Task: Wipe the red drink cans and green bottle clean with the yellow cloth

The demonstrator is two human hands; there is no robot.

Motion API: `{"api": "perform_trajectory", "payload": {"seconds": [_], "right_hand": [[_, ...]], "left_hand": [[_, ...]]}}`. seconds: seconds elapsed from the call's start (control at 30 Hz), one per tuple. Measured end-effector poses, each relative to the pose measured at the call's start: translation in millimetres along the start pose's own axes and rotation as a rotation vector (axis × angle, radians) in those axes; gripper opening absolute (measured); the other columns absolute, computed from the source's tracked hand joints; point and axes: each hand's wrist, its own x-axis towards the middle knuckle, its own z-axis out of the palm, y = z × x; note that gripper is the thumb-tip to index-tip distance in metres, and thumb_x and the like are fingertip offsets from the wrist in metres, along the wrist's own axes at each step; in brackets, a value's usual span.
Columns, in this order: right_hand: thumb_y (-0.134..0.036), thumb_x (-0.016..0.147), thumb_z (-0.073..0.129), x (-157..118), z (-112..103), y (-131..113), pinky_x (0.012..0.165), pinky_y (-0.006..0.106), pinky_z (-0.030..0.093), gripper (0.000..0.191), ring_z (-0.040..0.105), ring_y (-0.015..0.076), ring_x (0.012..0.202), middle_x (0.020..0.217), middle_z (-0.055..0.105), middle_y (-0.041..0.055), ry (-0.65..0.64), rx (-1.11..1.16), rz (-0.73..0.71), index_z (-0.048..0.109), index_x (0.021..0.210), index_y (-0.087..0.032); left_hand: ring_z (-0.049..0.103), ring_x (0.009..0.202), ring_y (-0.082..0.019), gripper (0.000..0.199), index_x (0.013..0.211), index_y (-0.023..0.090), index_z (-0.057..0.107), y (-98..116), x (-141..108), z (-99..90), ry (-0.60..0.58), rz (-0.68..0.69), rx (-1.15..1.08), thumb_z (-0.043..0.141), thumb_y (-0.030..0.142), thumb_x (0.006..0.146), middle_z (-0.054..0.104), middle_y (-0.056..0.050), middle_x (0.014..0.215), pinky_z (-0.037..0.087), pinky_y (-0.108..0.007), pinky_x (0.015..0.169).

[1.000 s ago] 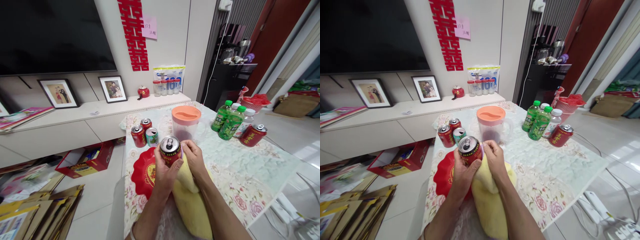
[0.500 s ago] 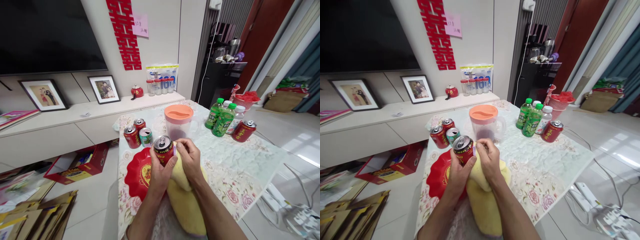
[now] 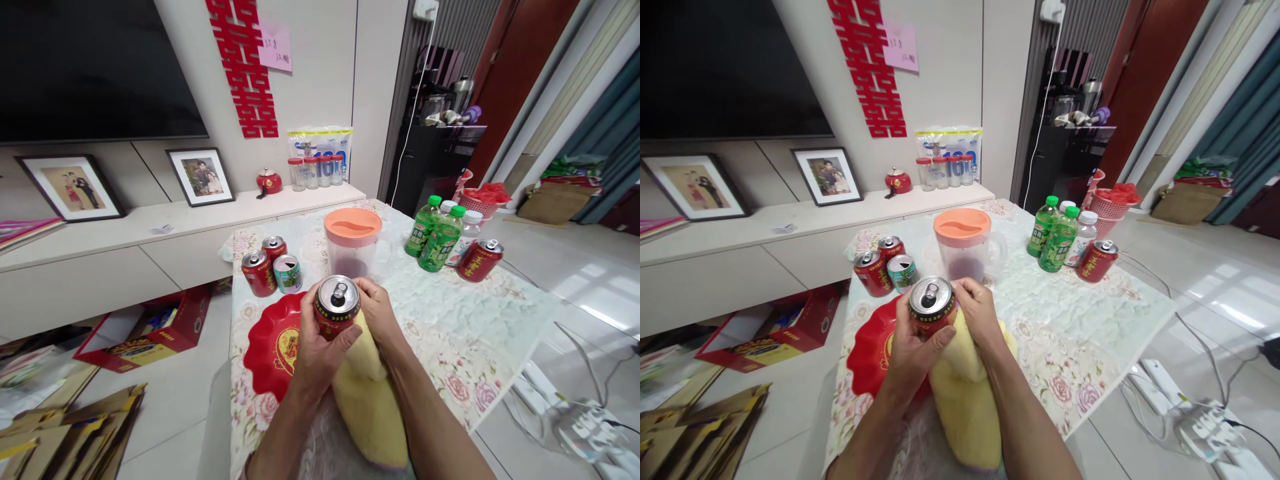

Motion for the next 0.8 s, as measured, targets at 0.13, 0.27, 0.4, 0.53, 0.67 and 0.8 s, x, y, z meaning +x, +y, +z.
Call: {"api": "perform_trajectory", "payload": {"seconds": [0.13, 0.27, 0.4, 0.53, 0.67, 0.8], "right_hand": [[-0.048, 0.090, 0.072, -1, 1, 3, 0.064, 0.029, 0.049, 0.035, 0.058, 0.0129, 0.066, 0.071, 0.063, -0.0031, -0.055, -0.045, 0.031, 0.064, 0.074, -0.018], [-0.042, 0.088, 0.068, -4, 7, 1, 0.072, 0.032, 0.049, 0.023, 0.062, 0.0176, 0.075, 0.079, 0.070, 0.0009, 0.017, -0.088, -0.005, 0.070, 0.084, -0.020], [-0.037, 0.088, 0.067, -10, 12, -3, 0.079, 0.033, 0.046, 0.018, 0.061, 0.0200, 0.083, 0.080, 0.067, 0.0020, 0.094, -0.143, -0.105, 0.068, 0.079, -0.022], [-0.035, 0.090, 0.066, -16, 15, -9, 0.077, 0.033, 0.047, 0.016, 0.061, 0.0189, 0.080, 0.082, 0.068, 0.0017, 0.080, -0.128, -0.193, 0.071, 0.083, -0.022], [-0.035, 0.088, 0.068, -18, 14, -15, 0.083, 0.034, 0.049, 0.012, 0.062, 0.0202, 0.088, 0.088, 0.068, 0.0029, 0.139, -0.092, -0.277, 0.072, 0.085, -0.024], [-0.039, 0.091, 0.066, -11, 6, -12, 0.084, 0.036, 0.050, 0.017, 0.063, 0.0205, 0.088, 0.088, 0.068, 0.0032, 0.192, -0.068, -0.243, 0.071, 0.086, -0.024]], "left_hand": [[0.069, 0.125, -0.033, 0.082, 0.138, 0.024, 0.048, 0, -2, -0.5, 0.097, -0.023, -0.060, 0.091, 0.044, 0.070, 0.069, -0.014, 0.136, 0.057, -0.044, 0.106], [0.073, 0.116, -0.030, 0.078, 0.134, 0.028, 0.047, -3, -2, -0.2, 0.186, -0.067, -0.104, 0.089, 0.049, 0.072, 0.072, -0.010, 0.132, 0.060, -0.043, 0.100], [0.073, 0.115, -0.029, 0.075, 0.133, 0.032, 0.045, -5, 3, 0.0, 0.274, -0.090, -0.080, 0.088, 0.048, 0.074, 0.071, -0.008, 0.132, 0.060, -0.044, 0.099], [0.071, 0.119, -0.030, 0.072, 0.130, 0.030, 0.046, -6, 9, -2.3, 0.294, -0.107, 0.002, 0.088, 0.047, 0.074, 0.069, -0.010, 0.135, 0.059, -0.045, 0.101], [0.071, 0.118, -0.030, 0.073, 0.132, 0.025, 0.044, -5, 7, -1.2, 0.210, -0.146, 0.013, 0.086, 0.048, 0.076, 0.068, -0.012, 0.134, 0.057, -0.045, 0.103], [0.067, 0.127, -0.031, 0.077, 0.140, 0.026, 0.042, -2, 1, 2.6, 0.082, -0.172, -0.076, 0.085, 0.043, 0.078, 0.065, -0.012, 0.140, 0.054, -0.044, 0.107]]}}
